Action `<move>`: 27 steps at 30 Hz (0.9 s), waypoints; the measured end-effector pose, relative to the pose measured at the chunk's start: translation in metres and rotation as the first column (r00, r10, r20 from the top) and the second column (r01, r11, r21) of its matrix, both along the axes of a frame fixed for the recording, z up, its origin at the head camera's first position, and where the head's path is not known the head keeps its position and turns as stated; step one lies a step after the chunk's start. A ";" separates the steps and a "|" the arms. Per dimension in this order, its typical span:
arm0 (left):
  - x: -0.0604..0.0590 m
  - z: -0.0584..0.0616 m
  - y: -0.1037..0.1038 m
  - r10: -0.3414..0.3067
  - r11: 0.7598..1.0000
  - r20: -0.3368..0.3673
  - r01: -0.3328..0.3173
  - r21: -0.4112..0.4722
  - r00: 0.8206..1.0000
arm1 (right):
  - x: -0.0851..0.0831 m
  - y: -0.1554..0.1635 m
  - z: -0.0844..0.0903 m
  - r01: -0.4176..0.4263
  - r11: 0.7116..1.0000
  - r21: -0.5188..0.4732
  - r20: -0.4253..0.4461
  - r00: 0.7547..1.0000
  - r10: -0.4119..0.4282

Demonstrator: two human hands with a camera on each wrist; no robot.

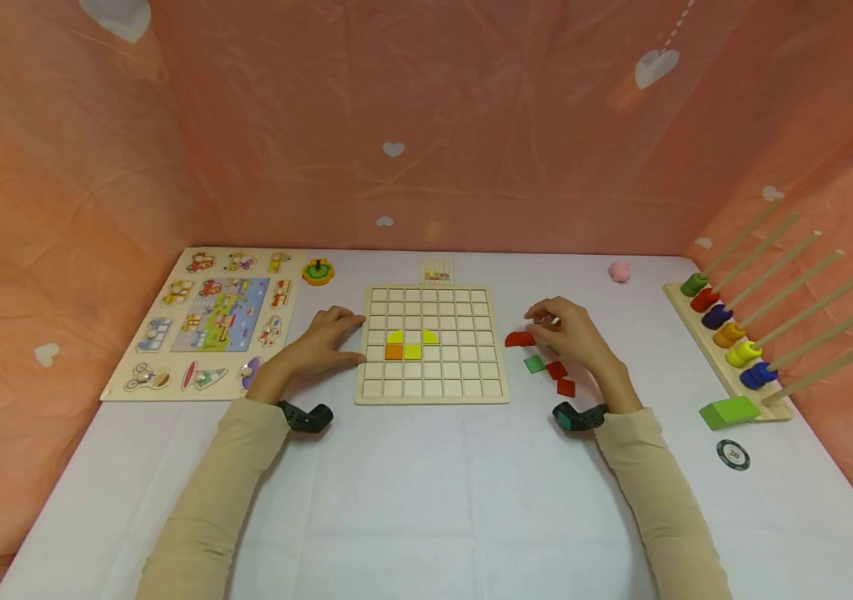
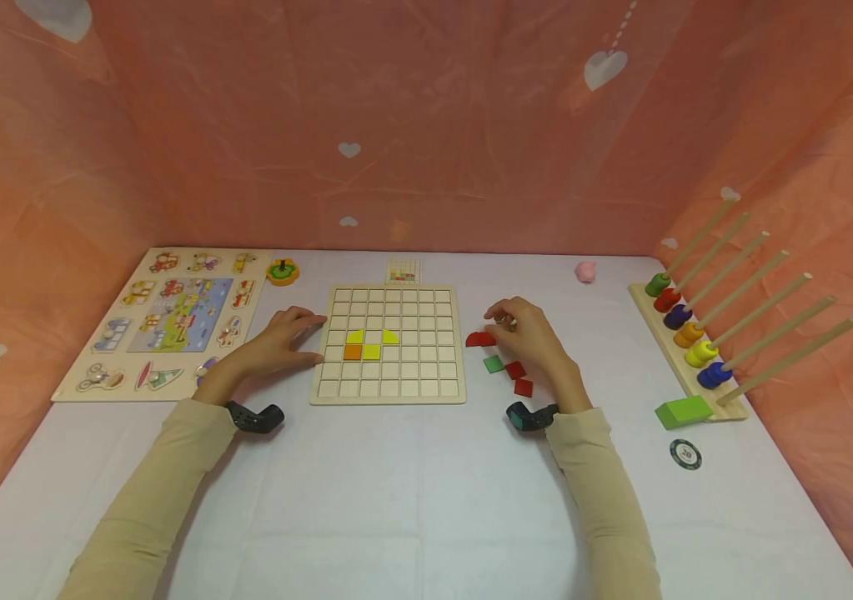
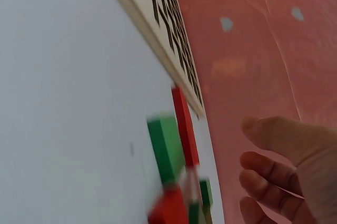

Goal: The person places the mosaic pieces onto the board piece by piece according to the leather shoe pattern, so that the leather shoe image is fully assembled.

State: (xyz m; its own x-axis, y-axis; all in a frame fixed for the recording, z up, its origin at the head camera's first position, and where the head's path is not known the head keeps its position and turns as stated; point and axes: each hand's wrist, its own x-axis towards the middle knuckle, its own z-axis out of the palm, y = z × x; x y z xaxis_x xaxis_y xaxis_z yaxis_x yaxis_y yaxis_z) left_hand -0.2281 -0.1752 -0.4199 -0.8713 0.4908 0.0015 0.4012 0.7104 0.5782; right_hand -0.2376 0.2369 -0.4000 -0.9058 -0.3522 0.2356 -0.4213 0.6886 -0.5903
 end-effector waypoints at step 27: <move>0.001 0.002 0.001 -0.001 1.000 -0.005 0.001 -0.009 1.000 | 0.009 0.045 -0.010 0.086 0.991 0.107 0.224 0.968 -0.108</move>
